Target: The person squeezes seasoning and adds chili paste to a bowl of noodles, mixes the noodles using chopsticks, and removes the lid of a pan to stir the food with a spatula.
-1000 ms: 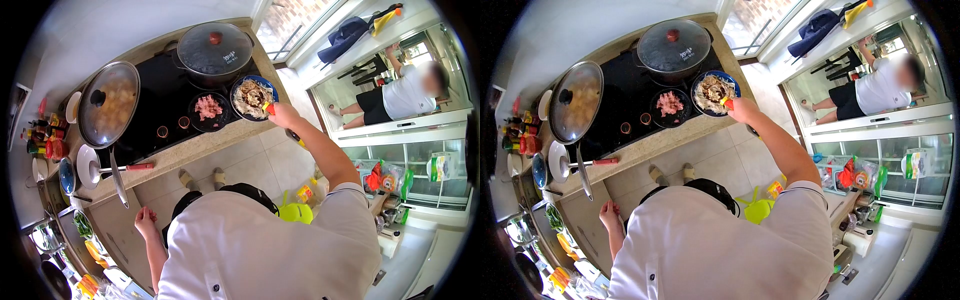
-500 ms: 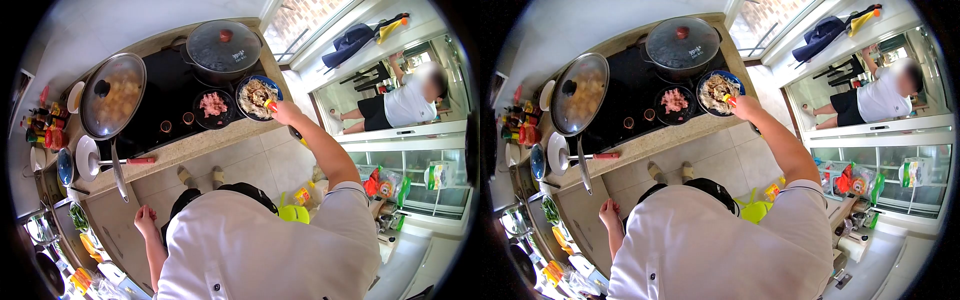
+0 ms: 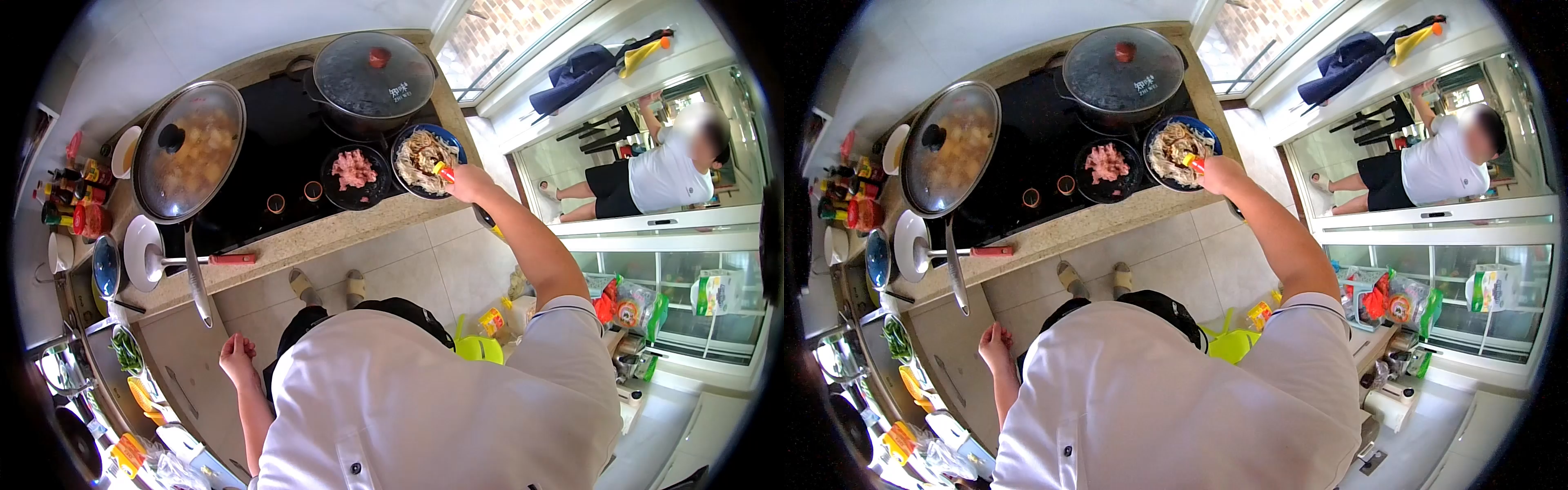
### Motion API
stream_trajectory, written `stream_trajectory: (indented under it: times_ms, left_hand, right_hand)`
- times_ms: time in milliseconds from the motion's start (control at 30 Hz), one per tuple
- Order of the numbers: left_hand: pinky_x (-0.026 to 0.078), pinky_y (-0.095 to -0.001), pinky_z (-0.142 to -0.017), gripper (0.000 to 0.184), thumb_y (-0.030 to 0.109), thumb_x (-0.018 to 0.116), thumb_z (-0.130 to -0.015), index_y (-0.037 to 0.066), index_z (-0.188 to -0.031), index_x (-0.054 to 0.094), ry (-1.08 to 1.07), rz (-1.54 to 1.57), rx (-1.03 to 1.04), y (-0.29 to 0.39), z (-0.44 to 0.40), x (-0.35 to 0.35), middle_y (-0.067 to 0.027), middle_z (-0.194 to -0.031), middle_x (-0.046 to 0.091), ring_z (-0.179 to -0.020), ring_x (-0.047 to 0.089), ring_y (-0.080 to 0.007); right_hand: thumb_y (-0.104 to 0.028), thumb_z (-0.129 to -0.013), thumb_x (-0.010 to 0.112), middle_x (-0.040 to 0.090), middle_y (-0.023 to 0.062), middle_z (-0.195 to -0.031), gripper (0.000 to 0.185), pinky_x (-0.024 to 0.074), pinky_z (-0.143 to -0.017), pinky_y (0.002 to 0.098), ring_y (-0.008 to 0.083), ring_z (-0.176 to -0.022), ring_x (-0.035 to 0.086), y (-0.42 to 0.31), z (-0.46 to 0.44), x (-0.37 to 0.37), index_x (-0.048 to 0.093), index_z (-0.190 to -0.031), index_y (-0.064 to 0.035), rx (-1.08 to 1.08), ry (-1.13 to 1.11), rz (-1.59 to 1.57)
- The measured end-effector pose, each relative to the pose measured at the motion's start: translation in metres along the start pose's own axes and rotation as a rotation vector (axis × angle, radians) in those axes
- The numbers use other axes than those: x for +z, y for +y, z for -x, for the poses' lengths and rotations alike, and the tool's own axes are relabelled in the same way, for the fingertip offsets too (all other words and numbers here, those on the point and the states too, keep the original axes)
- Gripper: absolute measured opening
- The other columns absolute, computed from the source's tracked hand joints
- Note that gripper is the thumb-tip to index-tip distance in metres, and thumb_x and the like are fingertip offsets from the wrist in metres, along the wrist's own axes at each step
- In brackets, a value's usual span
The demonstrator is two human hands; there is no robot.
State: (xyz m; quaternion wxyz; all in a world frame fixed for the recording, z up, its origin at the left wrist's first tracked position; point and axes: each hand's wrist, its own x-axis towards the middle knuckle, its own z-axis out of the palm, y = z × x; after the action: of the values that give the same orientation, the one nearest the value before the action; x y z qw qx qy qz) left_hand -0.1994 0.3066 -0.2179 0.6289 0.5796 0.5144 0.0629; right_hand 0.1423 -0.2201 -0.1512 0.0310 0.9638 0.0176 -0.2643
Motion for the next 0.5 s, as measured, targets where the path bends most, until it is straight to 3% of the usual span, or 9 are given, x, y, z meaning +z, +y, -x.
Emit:
stream_trajectory:
  times_ms: [500]
  left_hand:
    - [0.044,-0.0241,-0.048,0.014,0.014,0.067,-0.091,0.000,-0.094,0.063,0.016,0.013,-0.015,0.0012,0.0014,-0.0028,-0.0057,-0.072,0.063,-0.057,0.059,-0.0132]
  right_hand:
    - [-0.036,-0.083,0.065,0.068,0.0212,-0.099,0.039,0.0523,-0.081,0.0437,0.0364,-0.093,0.066,-0.0024,-0.0043,-0.0065,0.067,-0.101,-0.0012,-0.005,-0.043,0.010]
